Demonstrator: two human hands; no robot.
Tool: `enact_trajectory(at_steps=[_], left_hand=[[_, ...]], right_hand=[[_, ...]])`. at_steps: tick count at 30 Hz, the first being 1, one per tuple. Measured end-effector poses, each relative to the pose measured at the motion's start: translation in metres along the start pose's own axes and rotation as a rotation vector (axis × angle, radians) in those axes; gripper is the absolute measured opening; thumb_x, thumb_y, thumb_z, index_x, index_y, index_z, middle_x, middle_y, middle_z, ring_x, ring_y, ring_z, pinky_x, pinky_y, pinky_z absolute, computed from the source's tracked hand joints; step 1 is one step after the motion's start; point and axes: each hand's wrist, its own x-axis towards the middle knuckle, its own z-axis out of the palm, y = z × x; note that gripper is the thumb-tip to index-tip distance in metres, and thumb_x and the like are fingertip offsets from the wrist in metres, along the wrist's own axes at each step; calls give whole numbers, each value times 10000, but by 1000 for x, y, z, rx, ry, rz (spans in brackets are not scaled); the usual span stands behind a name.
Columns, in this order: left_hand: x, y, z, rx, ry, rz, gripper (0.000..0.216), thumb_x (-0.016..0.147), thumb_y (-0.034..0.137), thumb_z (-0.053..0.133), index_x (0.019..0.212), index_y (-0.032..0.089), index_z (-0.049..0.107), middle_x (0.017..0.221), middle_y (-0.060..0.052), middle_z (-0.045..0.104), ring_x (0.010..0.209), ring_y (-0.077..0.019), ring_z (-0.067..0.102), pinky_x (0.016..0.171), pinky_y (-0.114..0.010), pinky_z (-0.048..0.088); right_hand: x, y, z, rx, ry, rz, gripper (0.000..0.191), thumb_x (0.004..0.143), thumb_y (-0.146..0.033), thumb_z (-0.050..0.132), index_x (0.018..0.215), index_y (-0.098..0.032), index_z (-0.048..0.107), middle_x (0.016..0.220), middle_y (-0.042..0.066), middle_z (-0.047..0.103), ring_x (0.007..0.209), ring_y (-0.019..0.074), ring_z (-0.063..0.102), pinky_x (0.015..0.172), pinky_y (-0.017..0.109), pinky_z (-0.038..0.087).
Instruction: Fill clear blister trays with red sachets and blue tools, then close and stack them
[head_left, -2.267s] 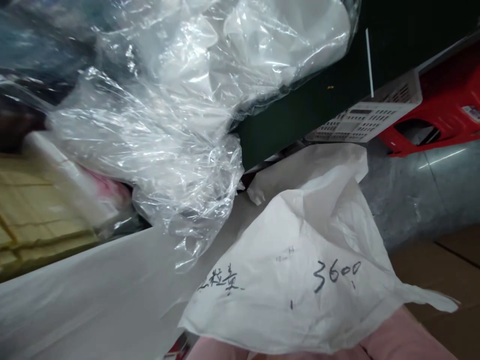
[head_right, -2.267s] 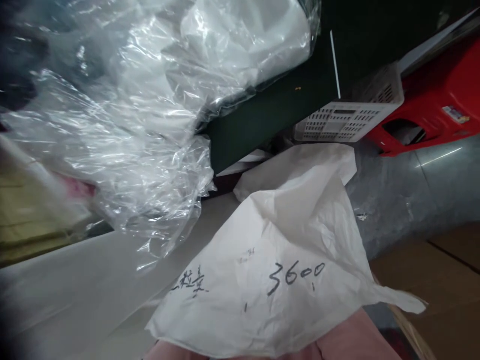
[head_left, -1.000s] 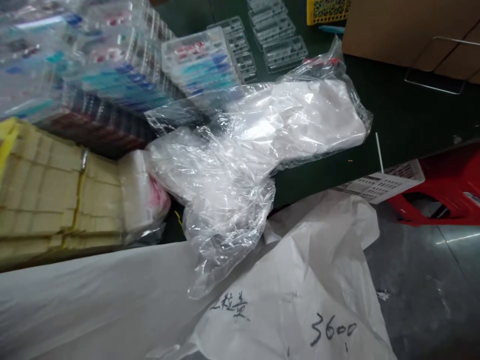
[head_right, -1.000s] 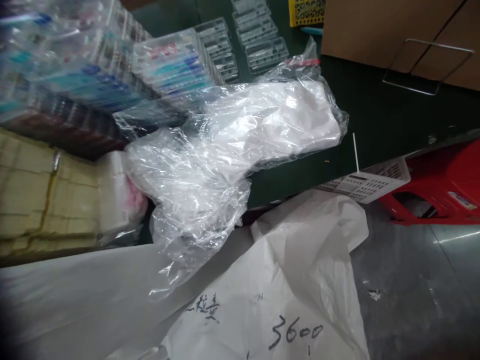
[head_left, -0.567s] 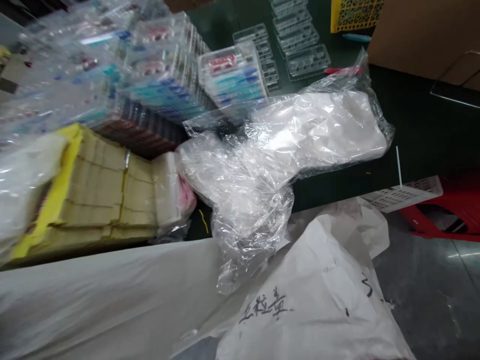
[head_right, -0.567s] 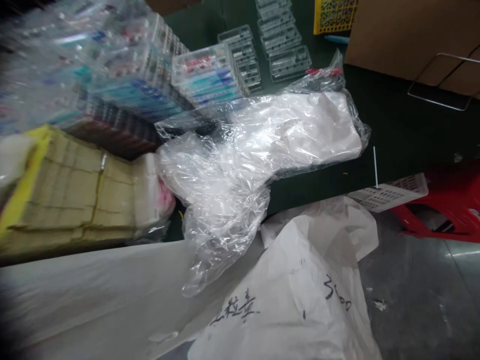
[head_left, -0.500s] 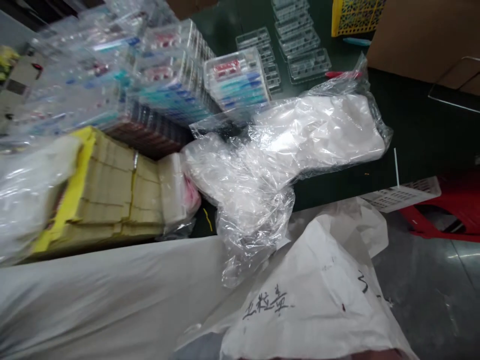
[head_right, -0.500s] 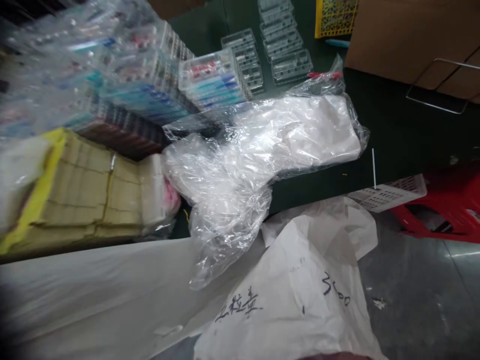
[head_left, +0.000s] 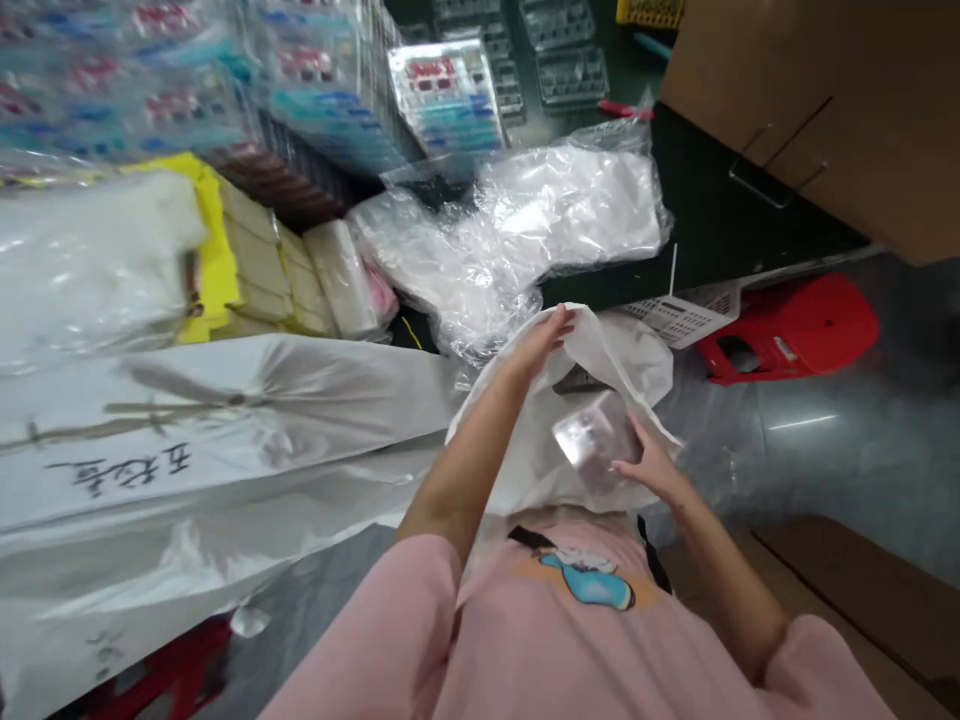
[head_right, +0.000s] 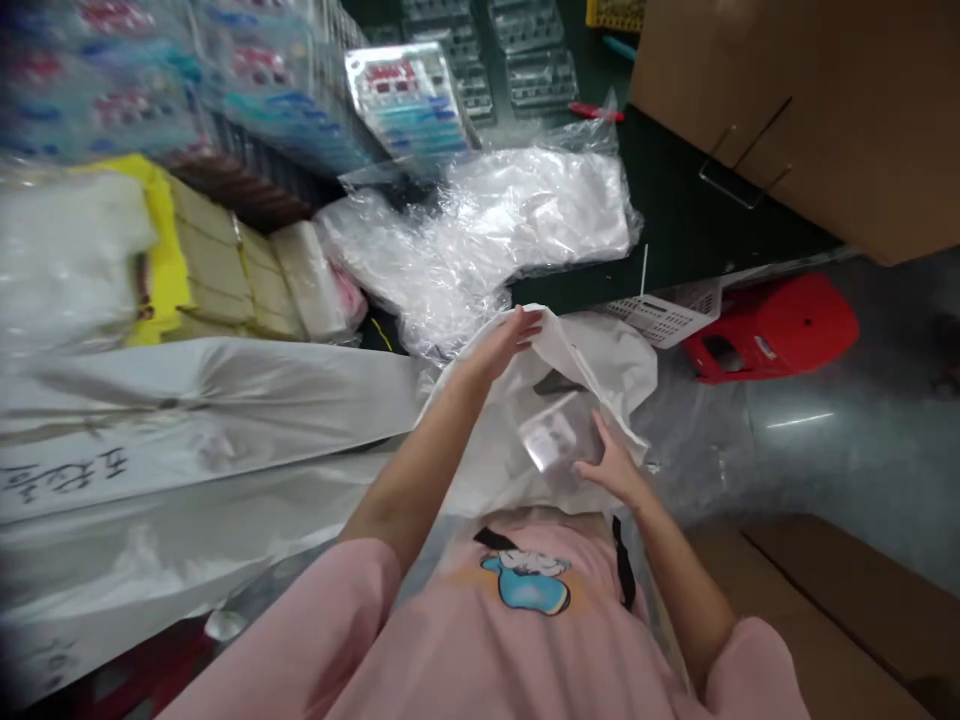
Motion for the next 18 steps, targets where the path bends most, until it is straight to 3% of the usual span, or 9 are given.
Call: enact_trajectory(at_steps=[2,5,9,11,13,15,18], left_hand=[[-6,2,0,22,-8,-48,665,838,745,426,1135,197,656,1465,-142,504,1331,-334,460,1082,-486,314],[-38,-2,9,-58,-53,-129,755,801,801,394,1091,152,649,1388,-197,554,1314,-349,470,1027,-460,383],[-92,-16,25,-183,-219,-134,852,746,845,425,1311,213,509,1316,-161,602,1207,-315,556,930,-434,451],[-106,-21,28,-228,-284,-124,870,730,853,439,1372,266,440,1279,-123,624,1140,-293,590,891,-422,465],[-107,-24,27,-244,-302,-128,862,724,852,453,1342,252,474,1241,-121,639,1100,-291,604,870,-418,470],[-98,-26,21,-224,-226,-106,837,723,833,491,1276,206,536,1230,-141,642,1106,-303,600,891,-431,465],[-83,-26,9,-195,2,-19,788,723,772,578,1277,213,536,1322,-136,596,1228,-308,532,998,-450,410]], right_hand=[[-19,-12,-24,211,0,-47,1002,642,-414,780,1515,-243,320,1544,92,382,1425,278,367,1160,428,320],[-33,-36,-45,466,12,-94,985,640,-503,765,1495,-261,342,1514,81,433,1382,280,433,1118,439,383],[-29,-63,-48,578,17,-147,931,624,-481,778,1451,-258,414,1421,87,541,1316,312,500,1063,471,436],[-24,-68,-44,598,15,-171,911,626,-459,780,1440,-251,429,1432,82,531,1330,310,485,1084,470,414],[-19,-66,-38,598,1,-187,911,642,-457,774,1451,-248,413,1468,74,495,1358,299,453,1114,457,381],[-17,-57,-32,540,-15,-193,943,655,-464,767,1482,-253,367,1509,69,444,1384,289,420,1139,450,347],[-13,-35,-19,241,-46,-193,1008,634,-412,786,1511,-234,324,1540,93,391,1414,297,370,1169,459,290]])
